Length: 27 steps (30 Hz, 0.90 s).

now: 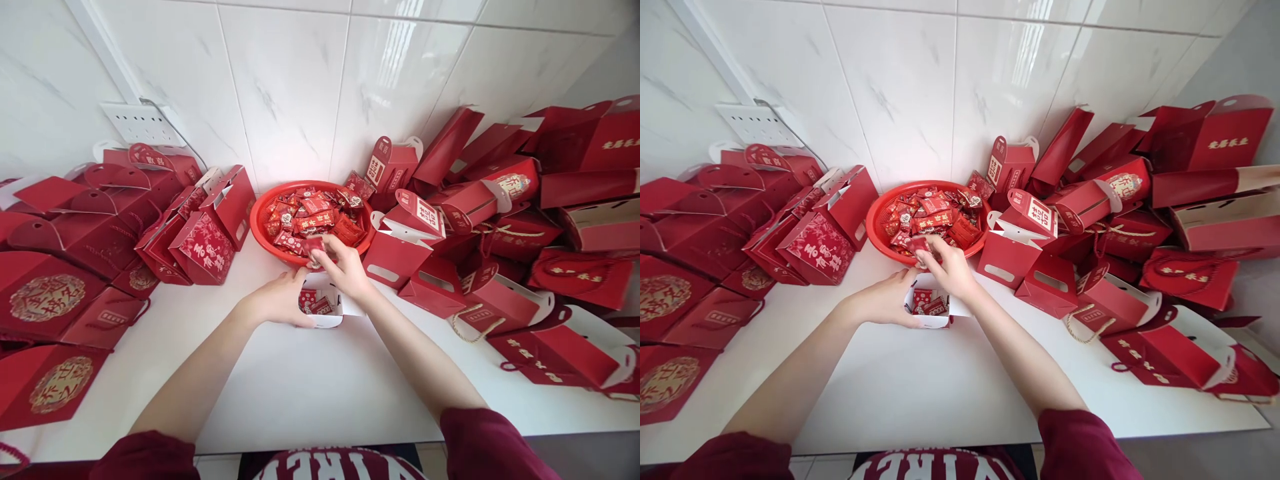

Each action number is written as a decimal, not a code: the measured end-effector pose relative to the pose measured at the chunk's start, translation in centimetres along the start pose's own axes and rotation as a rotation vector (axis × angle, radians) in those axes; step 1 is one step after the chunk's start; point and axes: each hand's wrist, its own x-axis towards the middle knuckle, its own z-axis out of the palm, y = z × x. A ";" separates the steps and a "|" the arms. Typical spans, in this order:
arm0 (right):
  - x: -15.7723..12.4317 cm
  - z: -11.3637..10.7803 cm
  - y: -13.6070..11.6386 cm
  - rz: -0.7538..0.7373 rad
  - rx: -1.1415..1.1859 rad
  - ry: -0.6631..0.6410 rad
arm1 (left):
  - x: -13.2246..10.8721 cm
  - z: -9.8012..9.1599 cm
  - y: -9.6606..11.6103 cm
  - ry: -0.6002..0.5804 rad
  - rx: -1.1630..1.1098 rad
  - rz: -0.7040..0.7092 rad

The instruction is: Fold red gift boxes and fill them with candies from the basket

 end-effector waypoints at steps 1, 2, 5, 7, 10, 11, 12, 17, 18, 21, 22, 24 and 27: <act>-1.3 -0.4 0.0 -0.004 -0.029 -0.038 | 0.1 0.1 -0.1 -0.012 0.015 0.004; -2.4 -0.8 0.1 -0.018 -0.064 -0.094 | 0.2 0.2 -0.2 -0.027 0.028 0.012; -4.7 -1.5 1.0 -0.094 -0.149 -0.230 | 0.4 0.2 -0.2 -0.049 0.036 0.022; -5.5 -1.5 1.6 -0.130 -0.176 -0.222 | 0.5 0.2 -0.2 -0.058 0.027 0.027; -6.0 -1.4 1.7 -0.134 -0.199 -0.098 | 0.5 0.2 -0.1 -0.052 0.003 0.032; -6.2 -1.4 1.5 -0.129 -0.213 -0.039 | 0.4 0.2 -0.1 -0.048 -0.006 0.037; -6.4 -1.5 1.3 -0.118 -0.230 0.016 | 0.4 0.2 -0.1 -0.045 -0.011 0.045; -8.4 -2.9 0.6 0.001 -0.274 0.140 | -0.6 -1.3 0.8 -0.044 0.029 0.133; -8.9 -3.4 0.8 0.031 -0.267 0.163 | -1.0 -1.9 1.1 -0.052 0.032 0.155; -10.2 -4.8 1.9 0.134 -0.222 0.211 | -2.3 -4.0 1.7 -0.072 0.023 0.197; -10.4 -5.2 2.3 0.171 -0.209 0.216 | -2.7 -4.6 1.7 -0.076 0.021 0.194; -10.8 -6.0 3.1 0.234 -0.191 0.206 | -3.5 -5.7 1.4 -0.073 0.031 0.165; -11.0 -6.4 3.7 0.269 -0.211 0.107 | -4.1 -6.6 -0.1 -0.007 0.089 0.093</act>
